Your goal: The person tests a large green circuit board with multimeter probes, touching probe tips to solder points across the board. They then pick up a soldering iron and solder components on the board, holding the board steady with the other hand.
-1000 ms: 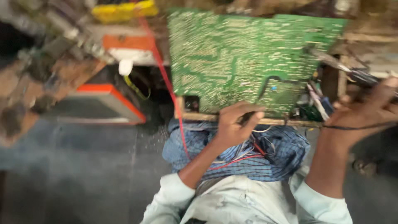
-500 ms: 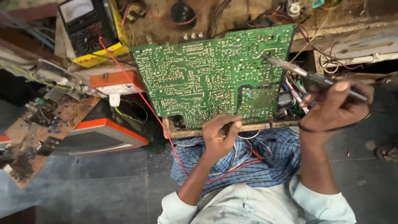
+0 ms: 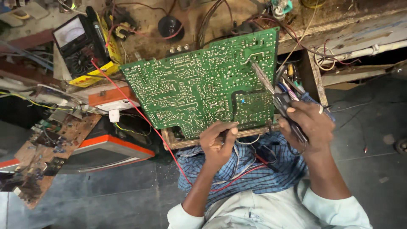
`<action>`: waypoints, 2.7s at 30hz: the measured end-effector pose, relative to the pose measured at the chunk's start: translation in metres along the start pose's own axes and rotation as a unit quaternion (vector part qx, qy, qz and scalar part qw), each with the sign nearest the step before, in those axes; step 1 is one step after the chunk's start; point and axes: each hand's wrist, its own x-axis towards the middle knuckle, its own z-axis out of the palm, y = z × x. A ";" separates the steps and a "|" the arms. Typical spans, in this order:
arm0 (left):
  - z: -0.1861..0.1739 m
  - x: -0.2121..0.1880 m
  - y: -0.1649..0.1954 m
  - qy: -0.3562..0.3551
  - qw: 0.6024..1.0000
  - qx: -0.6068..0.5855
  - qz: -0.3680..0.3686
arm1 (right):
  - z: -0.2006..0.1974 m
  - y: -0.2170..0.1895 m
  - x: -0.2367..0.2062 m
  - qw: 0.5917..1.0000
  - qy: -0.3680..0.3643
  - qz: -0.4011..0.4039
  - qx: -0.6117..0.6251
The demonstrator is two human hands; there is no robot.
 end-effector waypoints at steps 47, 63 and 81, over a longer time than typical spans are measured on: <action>-0.011 -0.002 -0.001 0.011 1.000 0.016 0.012 | -0.056 0.219 0.023 0.882 0.348 0.272 0.165; -0.015 -0.006 0.002 -0.003 0.999 0.030 -0.025 | -0.043 0.296 0.007 0.892 0.301 0.281 0.188; -0.013 -0.005 0.000 -0.006 1.000 0.015 0.004 | -0.048 0.300 0.011 0.873 0.309 0.287 0.244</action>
